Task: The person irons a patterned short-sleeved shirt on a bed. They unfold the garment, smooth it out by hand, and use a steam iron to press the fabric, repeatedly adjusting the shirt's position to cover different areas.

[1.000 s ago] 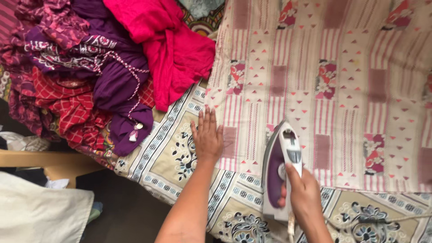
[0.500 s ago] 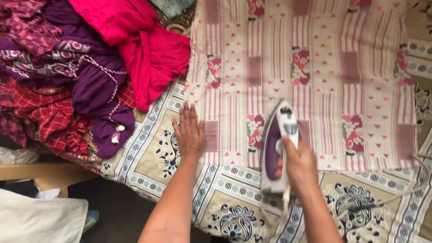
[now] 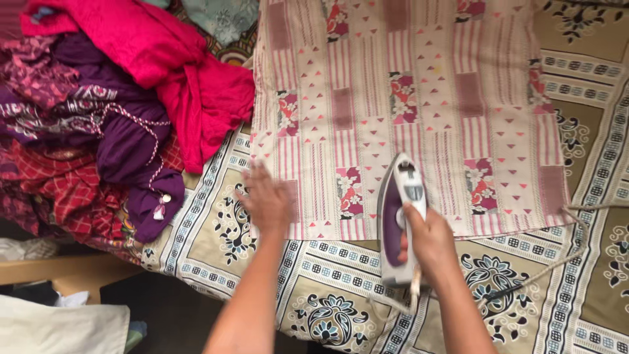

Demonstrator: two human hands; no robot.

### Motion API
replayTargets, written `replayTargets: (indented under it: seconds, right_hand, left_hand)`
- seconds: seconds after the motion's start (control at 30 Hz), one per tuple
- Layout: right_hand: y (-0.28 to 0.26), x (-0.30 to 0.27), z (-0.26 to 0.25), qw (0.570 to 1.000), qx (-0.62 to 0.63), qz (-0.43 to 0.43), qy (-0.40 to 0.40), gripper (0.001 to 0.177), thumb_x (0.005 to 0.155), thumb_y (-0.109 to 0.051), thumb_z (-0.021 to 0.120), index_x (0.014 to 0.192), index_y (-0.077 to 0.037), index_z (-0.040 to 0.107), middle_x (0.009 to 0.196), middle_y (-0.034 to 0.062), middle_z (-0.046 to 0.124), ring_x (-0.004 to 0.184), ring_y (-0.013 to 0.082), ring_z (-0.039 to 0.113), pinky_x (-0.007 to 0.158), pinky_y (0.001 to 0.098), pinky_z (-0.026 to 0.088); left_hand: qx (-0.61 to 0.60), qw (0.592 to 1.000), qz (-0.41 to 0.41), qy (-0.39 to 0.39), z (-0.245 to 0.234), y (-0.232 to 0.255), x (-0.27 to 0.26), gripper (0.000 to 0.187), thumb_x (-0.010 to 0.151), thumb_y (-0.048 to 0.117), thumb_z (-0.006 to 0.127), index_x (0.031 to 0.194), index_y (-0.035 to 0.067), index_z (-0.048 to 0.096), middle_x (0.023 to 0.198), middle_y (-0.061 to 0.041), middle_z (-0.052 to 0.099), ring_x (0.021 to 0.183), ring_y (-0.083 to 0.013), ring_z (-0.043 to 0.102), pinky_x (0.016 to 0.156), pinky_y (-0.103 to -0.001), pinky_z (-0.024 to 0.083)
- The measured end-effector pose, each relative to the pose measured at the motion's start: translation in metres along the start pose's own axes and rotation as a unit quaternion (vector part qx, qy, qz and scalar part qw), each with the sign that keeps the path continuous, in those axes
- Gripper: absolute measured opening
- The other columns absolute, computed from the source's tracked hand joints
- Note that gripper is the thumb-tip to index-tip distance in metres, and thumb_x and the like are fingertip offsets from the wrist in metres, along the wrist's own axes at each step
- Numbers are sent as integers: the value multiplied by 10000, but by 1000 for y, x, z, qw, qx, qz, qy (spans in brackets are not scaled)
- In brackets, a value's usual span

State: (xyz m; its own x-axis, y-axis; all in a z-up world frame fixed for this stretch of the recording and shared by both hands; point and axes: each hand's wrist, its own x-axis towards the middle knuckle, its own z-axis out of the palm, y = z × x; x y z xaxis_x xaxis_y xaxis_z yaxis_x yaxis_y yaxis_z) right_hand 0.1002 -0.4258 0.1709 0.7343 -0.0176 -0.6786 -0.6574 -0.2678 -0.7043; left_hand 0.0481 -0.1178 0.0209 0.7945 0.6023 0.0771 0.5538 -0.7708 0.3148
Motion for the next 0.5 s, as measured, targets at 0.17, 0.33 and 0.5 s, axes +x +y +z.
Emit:
replayTargets:
  seconds: [0.17,0.33,0.5]
  right_hand:
    - [-6,2,-11,1000,-5,-16,-11,417,978,-377,572,896,29,622,573,111,570,407,226,558,388,385,463]
    - [-10,13,-20,999,-36,-26,-4,426,983,-390,557,890,21,619,564,116,586,402,229,587,397,380,486]
    - [-7,10,-29,1000,-14,-20,-2,439,980,-382,572,881,43,623,570,138,582,395,243,577,387,396,471]
  left_hand:
    - [-88,984,145,-52,17,102,-44,667,1027,395,430,1624,117,323,1711,-101,255,1584,-289,157,1246,-586,79]
    - [-25,986,147,-76,27,130,-60,664,1031,442,433,1604,124,325,1697,-90,228,1579,-300,128,1227,-627,16]
    - [-16,985,159,-67,30,127,-61,661,1040,450,422,1608,127,321,1701,-97,230,1580,-308,134,1227,-631,22]
